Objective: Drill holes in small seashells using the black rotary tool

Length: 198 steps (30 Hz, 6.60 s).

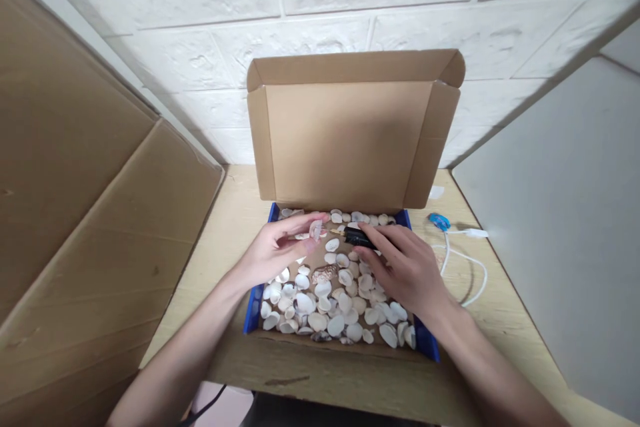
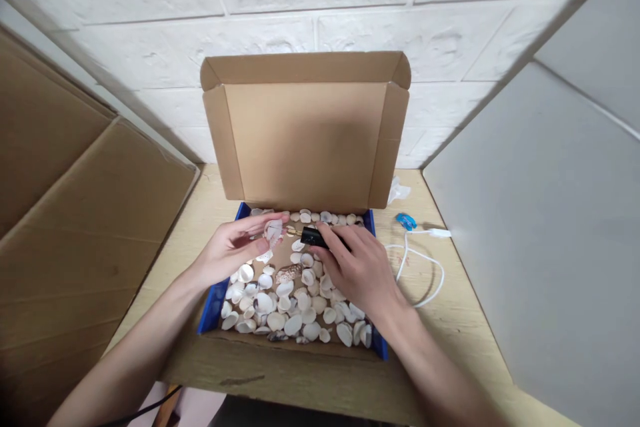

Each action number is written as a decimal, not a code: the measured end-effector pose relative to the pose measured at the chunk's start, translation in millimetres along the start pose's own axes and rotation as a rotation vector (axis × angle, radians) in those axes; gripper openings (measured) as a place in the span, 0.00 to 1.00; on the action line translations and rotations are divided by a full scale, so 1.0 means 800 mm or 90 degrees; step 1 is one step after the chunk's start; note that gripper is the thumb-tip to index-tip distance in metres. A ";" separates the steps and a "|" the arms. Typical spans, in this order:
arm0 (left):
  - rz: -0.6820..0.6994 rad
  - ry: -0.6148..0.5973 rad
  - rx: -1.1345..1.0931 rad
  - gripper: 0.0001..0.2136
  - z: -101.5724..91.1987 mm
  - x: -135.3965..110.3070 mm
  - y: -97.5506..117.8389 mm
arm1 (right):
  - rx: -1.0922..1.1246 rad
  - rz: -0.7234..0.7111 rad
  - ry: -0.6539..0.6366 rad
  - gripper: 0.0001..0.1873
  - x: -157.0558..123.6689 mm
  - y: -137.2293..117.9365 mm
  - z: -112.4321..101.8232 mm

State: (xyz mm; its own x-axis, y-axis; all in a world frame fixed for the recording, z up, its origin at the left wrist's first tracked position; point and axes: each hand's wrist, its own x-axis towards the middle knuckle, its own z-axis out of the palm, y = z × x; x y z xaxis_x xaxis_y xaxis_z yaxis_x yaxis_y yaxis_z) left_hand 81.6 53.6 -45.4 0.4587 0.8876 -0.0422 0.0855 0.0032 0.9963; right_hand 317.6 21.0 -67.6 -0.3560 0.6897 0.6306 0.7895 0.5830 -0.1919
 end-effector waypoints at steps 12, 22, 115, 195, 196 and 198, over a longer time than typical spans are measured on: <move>0.022 -0.058 0.015 0.20 -0.005 0.001 -0.012 | -0.053 0.011 0.030 0.24 -0.002 0.004 -0.002; -0.029 -0.064 -0.088 0.33 0.007 0.000 -0.003 | -0.012 -0.021 -0.021 0.13 0.000 -0.006 -0.005; -0.025 -0.011 -0.051 0.18 -0.002 0.002 -0.006 | -0.020 0.035 0.008 0.18 -0.001 0.003 0.001; -0.044 -0.024 0.000 0.19 0.000 0.000 -0.004 | -0.066 0.022 0.000 0.15 -0.001 0.006 0.000; -0.053 -0.026 0.004 0.19 0.001 -0.001 -0.004 | -0.066 0.017 -0.002 0.14 -0.001 0.006 0.000; -0.081 -0.042 0.007 0.21 0.002 -0.002 -0.004 | -0.058 -0.001 -0.008 0.14 0.001 0.004 -0.001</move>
State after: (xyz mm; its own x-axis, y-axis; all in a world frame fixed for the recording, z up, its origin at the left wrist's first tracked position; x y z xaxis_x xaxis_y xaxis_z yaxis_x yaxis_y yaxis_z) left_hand 81.8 51.7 -48.5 0.5000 0.8484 -0.1740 0.1568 0.1089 0.9816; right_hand 320.5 23.1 -67.4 -0.3632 0.6949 0.6207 0.8307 0.5432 -0.1220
